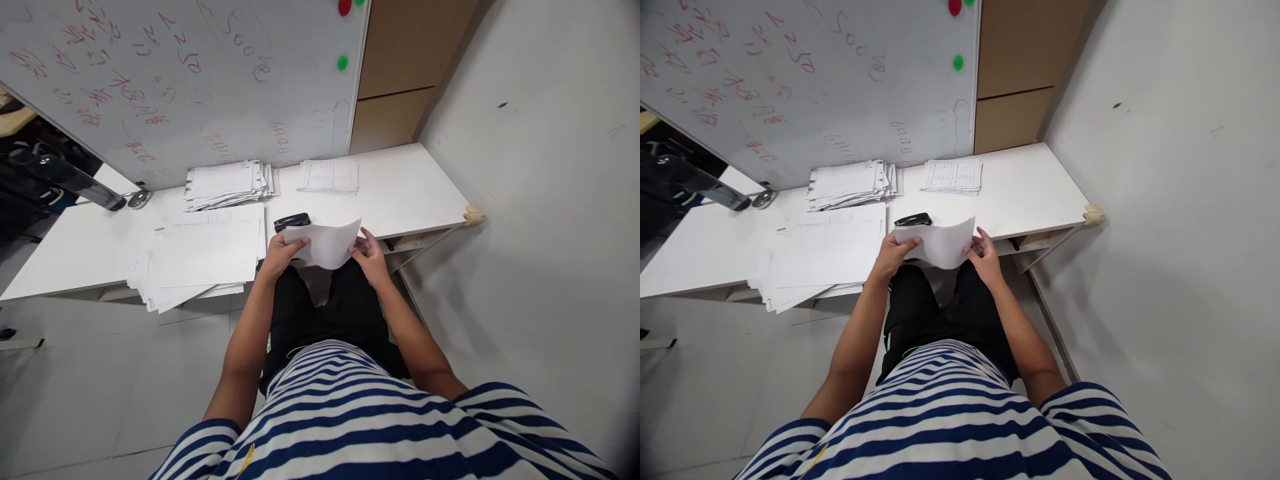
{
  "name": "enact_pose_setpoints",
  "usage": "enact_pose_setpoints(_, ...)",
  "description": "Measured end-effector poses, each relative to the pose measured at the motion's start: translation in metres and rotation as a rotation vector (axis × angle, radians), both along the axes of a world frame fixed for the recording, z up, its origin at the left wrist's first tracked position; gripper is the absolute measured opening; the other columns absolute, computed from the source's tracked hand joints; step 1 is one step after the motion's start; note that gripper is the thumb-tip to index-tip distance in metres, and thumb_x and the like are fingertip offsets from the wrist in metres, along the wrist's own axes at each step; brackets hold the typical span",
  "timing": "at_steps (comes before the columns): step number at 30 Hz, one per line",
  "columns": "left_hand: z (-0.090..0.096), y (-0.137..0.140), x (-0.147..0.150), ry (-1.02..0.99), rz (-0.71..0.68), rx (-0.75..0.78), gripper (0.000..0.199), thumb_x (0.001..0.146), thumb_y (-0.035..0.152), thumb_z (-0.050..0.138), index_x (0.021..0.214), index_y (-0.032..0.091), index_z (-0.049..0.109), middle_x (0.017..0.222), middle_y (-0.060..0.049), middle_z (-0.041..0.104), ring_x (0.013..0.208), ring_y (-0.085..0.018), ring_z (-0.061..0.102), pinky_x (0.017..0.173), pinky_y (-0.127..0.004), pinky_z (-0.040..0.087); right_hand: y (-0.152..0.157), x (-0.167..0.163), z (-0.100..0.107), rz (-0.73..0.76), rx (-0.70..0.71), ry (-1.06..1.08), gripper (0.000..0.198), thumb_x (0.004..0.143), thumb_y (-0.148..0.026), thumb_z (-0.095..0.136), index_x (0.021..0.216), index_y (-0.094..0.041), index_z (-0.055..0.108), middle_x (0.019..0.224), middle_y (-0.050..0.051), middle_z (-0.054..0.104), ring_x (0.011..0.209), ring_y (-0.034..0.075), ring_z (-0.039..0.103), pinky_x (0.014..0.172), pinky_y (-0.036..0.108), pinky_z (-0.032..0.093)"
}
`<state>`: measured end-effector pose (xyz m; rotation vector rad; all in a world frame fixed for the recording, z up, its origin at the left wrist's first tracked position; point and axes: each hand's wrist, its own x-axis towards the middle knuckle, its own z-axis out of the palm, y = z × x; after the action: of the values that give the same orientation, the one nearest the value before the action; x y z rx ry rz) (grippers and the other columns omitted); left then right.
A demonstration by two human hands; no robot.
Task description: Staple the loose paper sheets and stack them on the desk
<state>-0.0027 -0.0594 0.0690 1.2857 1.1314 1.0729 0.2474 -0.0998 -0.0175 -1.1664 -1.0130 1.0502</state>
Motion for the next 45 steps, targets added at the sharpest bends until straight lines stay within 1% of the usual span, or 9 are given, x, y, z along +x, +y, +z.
enact_pose_setpoints(4, 0.045, -0.007, -0.001, 0.05, -0.057, 0.227, 0.034, 0.072, 0.044, 0.083, 0.092, 0.019, 0.074, 0.093, -0.004, 0.073, 0.09, -0.021, 0.068, 0.08, -0.034, 0.056, 0.015, 0.005, 0.04, 0.03, 0.213, -0.035, 0.08, 0.076, -0.049, 0.08, 0.146, -0.032, 0.045, 0.146, 0.009, 0.054, 0.134, 0.027, 0.052, 0.11, 0.047, 0.045)
enact_pose_setpoints(7, 0.061, -0.009, 0.0, 0.038, -0.046, 0.374, 0.027, 0.076, 0.042, 0.081, 0.09, 0.021, 0.074, 0.105, -0.006, 0.073, 0.103, -0.023, 0.067, 0.089, -0.036, 0.055, 0.024, 0.009, 0.053, 0.001, 0.29, -0.068, 0.086, 0.076, -0.046, 0.081, 0.15, -0.036, 0.037, 0.153, 0.008, 0.047, 0.14, 0.026, 0.046, 0.115, 0.047, 0.04)
enact_pose_setpoints(11, 0.039, 0.0, 0.001, -0.024, -0.028, 0.391, 0.024, 0.075, 0.04, 0.082, 0.082, 0.02, 0.069, 0.111, -0.008, 0.072, 0.113, -0.025, 0.065, 0.096, -0.039, 0.053, 0.03, 0.006, 0.043, -0.028, 0.263, -0.115, 0.074, 0.077, -0.044, 0.079, 0.143, -0.032, 0.046, 0.151, 0.008, 0.05, 0.138, 0.025, 0.048, 0.115, 0.046, 0.039)
enact_pose_setpoints(16, -0.008, 0.01, 0.005, -0.108, 0.099, 0.21, 0.034, 0.071, 0.044, 0.083, 0.08, 0.02, 0.06, 0.111, -0.009, 0.072, 0.112, -0.025, 0.065, 0.095, -0.04, 0.052, 0.028, -0.011, 0.013, -0.129, 0.071, -0.206, 0.033, 0.082, -0.047, 0.068, 0.104, -0.022, 0.065, 0.105, 0.006, 0.071, 0.103, 0.024, 0.064, 0.1, 0.043, 0.047)
enact_pose_setpoints(28, -0.055, 0.009, -0.002, 0.106, 0.196, 0.131, 0.048, 0.079, 0.051, 0.072, 0.115, 0.02, 0.064, 0.121, -0.01, 0.069, 0.116, -0.025, 0.063, 0.103, -0.04, 0.046, 0.015, -0.031, -0.005, -0.234, 0.007, -0.332, 0.027, 0.085, -0.047, 0.061, 0.092, -0.021, 0.06, 0.086, 0.002, 0.067, 0.081, 0.018, 0.059, 0.081, 0.032, 0.046)
enact_pose_setpoints(33, -0.056, 0.004, -0.005, 0.034, 0.15, -0.056, 0.05, 0.075, 0.056, 0.075, 0.106, 0.016, 0.07, 0.109, -0.012, 0.074, 0.103, -0.027, 0.069, 0.092, -0.039, 0.052, -0.001, -0.03, -0.016, -0.176, -0.159, 0.021, 0.04, 0.077, -0.059, 0.068, 0.089, -0.021, 0.061, 0.076, -0.001, 0.064, 0.065, 0.014, 0.055, 0.061, 0.026, 0.044)
enact_pose_setpoints(39, -0.05, 0.006, -0.001, 0.075, 0.0, -0.229, 0.059, 0.071, 0.053, 0.08, 0.116, 0.018, 0.066, 0.115, -0.013, 0.072, 0.099, -0.028, 0.069, 0.082, -0.038, 0.055, -0.027, -0.029, -0.028, -0.119, -0.305, 0.308, 0.049, 0.067, -0.063, 0.077, 0.087, -0.021, 0.061, 0.064, -0.005, 0.058, 0.047, 0.007, 0.04, 0.042, 0.022, 0.028)
enact_pose_setpoints(41, -0.048, 0.011, -0.001, 0.135, -0.034, -0.209, 0.062, 0.073, 0.05, 0.078, 0.124, 0.02, 0.061, 0.117, -0.012, 0.071, 0.098, -0.026, 0.069, 0.081, -0.038, 0.055, -0.04, -0.025, -0.033, -0.107, -0.346, 0.313, 0.052, 0.066, -0.063, 0.08, 0.086, -0.019, 0.062, 0.06, -0.004, 0.059, 0.044, 0.006, 0.037, 0.04, 0.022, 0.024)
enact_pose_setpoints(45, -0.032, 0.036, -0.006, 0.301, 0.097, -0.02, 0.054, 0.087, 0.046, 0.062, 0.133, 0.02, 0.052, 0.112, -0.012, 0.068, 0.091, -0.023, 0.067, 0.083, -0.042, 0.055, -0.064, -0.011, -0.036, -0.15, -0.374, 0.278, 0.052, 0.066, -0.062, 0.081, 0.085, -0.018, 0.062, 0.056, -0.003, 0.059, 0.042, 0.005, 0.036, 0.039, 0.021, 0.023)
